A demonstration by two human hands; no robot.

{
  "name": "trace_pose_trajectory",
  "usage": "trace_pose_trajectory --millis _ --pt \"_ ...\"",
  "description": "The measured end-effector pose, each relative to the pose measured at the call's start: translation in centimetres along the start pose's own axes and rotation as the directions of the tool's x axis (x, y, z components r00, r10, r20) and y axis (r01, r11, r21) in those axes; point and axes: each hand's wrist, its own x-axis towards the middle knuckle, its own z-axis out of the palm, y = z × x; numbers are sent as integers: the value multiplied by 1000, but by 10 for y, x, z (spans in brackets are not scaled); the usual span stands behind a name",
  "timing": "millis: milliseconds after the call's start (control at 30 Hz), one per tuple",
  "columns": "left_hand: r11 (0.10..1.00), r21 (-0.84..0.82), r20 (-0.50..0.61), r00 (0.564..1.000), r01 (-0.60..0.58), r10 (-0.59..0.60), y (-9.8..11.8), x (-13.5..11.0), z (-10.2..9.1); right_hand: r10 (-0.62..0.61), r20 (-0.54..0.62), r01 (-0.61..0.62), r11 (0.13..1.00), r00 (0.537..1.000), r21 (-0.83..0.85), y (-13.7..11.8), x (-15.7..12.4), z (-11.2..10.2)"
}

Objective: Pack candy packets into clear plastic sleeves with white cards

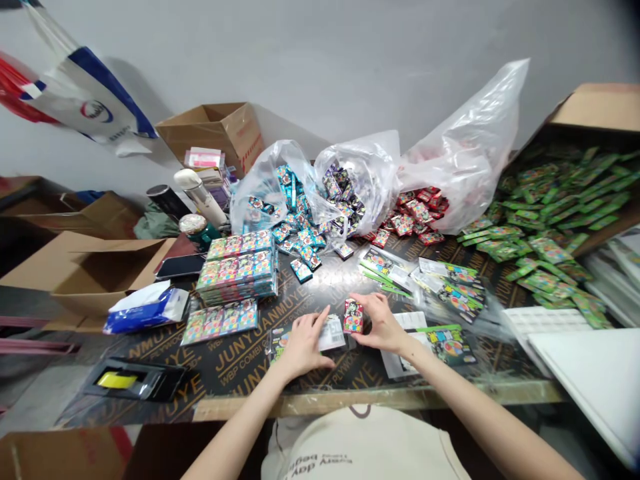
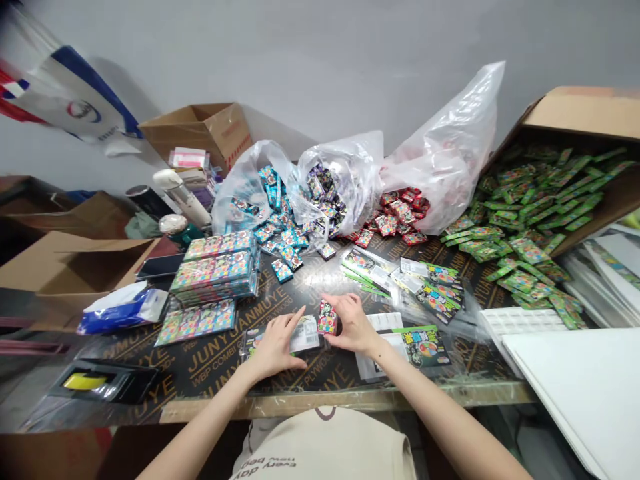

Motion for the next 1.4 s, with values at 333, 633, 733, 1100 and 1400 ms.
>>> trace_pose_trajectory --millis 333,633,733,1100,1400 --pt "993 -60 -36 994 -106 103 -2 0 -13 -18 154 -6 989 988 150 -4 -3 -10" --pt "970 -232 -38 997 -75 68 6 4 -21 -72 169 36 978 983 207 -2 4 -39" --pt "966 -237 -41 994 -106 100 13 9 -22 -69 160 39 983 985 181 -2 5 -45" --pt "965 -231 -179 980 -123 83 39 42 -2 -40 5 39 995 999 89 11 -5 -63" --pt "988 -130 -190 980 -81 55 38 51 3 67 -91 -59 995 994 81 15 -11 -55"
